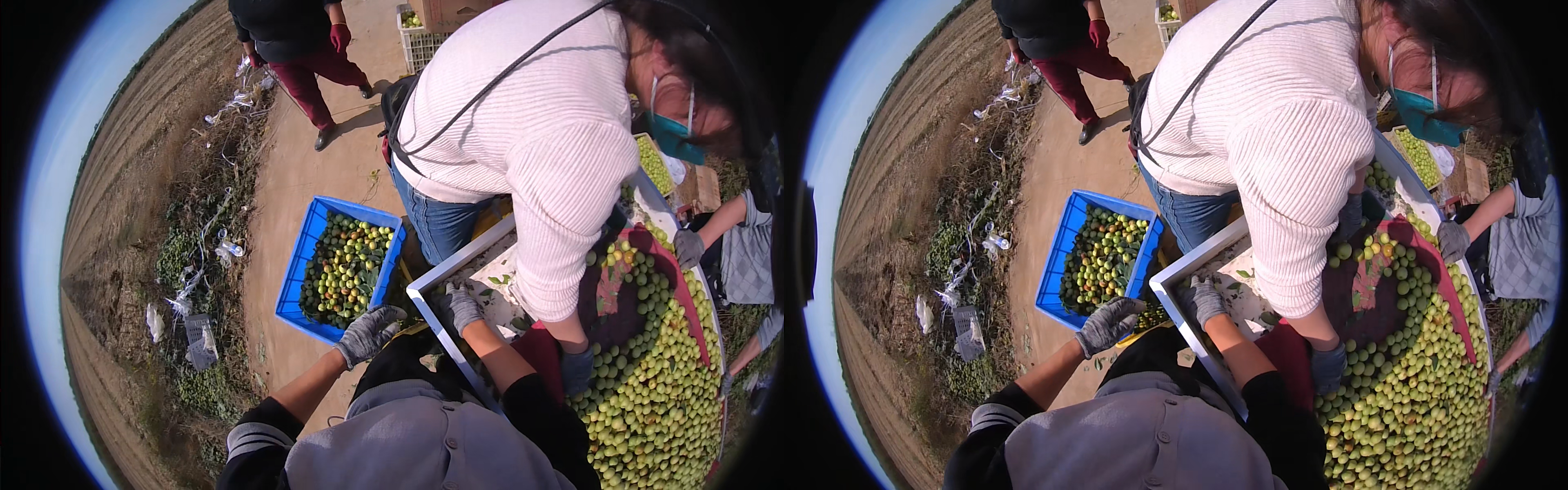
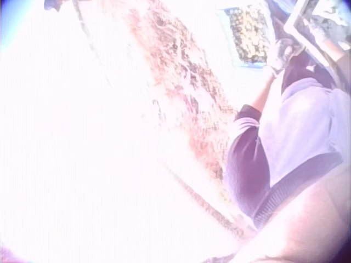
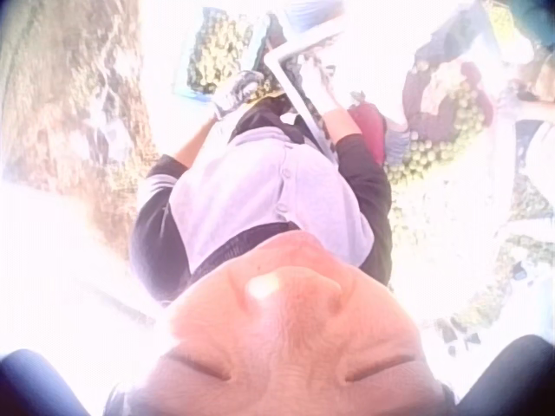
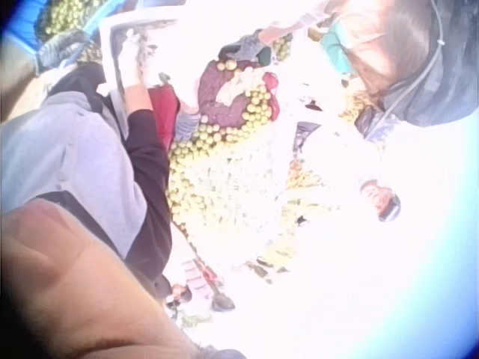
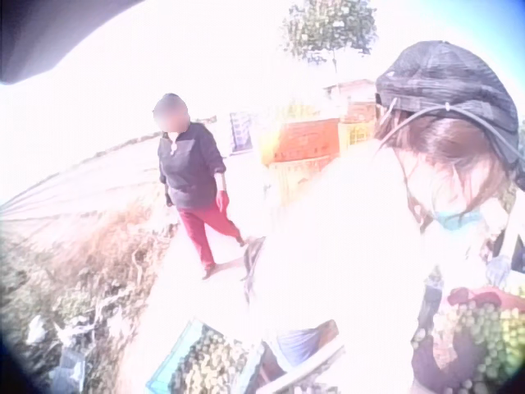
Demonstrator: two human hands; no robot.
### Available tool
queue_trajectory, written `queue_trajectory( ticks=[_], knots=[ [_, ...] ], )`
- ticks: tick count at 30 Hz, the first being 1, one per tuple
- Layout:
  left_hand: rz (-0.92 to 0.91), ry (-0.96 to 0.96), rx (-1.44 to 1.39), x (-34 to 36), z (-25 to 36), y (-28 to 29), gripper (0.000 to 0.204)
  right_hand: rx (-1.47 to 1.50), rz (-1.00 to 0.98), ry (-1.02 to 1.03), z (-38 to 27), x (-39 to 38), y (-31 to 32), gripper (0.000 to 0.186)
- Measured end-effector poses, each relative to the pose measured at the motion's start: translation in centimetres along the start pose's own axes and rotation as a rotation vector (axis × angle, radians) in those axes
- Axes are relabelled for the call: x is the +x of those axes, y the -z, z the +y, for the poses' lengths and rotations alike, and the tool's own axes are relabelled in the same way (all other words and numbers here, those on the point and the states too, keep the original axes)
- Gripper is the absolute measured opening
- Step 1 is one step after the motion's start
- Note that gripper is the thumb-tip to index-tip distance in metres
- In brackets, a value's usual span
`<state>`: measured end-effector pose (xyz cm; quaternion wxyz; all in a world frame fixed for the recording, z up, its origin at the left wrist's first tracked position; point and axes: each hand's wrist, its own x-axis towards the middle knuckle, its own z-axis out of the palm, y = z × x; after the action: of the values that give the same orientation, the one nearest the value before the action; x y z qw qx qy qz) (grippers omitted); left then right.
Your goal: The person sorts green apples from a large pile on a table into a white crate. They wear gloves and repeatedly pick apples from the pile, inspect them, and place them into the crate. Other workers are visible nearby performing similar tasks.
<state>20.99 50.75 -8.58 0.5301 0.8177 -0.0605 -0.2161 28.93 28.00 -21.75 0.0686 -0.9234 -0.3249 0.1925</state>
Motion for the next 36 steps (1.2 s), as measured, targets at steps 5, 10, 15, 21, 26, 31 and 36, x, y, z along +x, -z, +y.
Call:
queue_trajectory(
  ticks=[5, 10, 15, 21, 26, 31, 36],
  knots=[
    [-0.007, -0.075, 0.042, 1.0, 1.1, -0.8, 0.026, 1.235, -0.064, -0.562, 1.3, -1.7, 1.1, 0.025],
    [-0.029, -0.204, 0.211, 4.7, 2.1, -1.5, 0.028, 0.891, 0.324, -0.298, 3.0, -4.7, -1.3, 0.021],
    [-0.074, -0.239, 0.409, 10.2, 2.0, -3.3, 0.037, 2.277, 0.47, -0.223, 3.1, -14.5, -1.3, 0.022],
    [-0.294, -0.272, 0.777, 18.6, 1.8, -9.1, 0.059, 2.912, 0.499, 0.11, 0.4, -22.0, -1.9, 0.038],
    [-0.388, -0.243, 1.095, 25.1, 0.0, -14.4, 0.046, 2.855, 0.594, -0.051, 0.1, -23.3, -3.0, 0.035],
    [-0.381, -0.167, 1.051, 26.6, -1.2, -15.8, 0.032, 2.457, 0.634, -0.322, -0.7, -25.3, -2.1, 0.03],
    [-0.796, -0.234, 1.106, 21.3, 0.3, -15.6, 0.029, 2.14, 0.474, -0.604, -1.1, -24.4, -1.4, 0.016]
  ],
)
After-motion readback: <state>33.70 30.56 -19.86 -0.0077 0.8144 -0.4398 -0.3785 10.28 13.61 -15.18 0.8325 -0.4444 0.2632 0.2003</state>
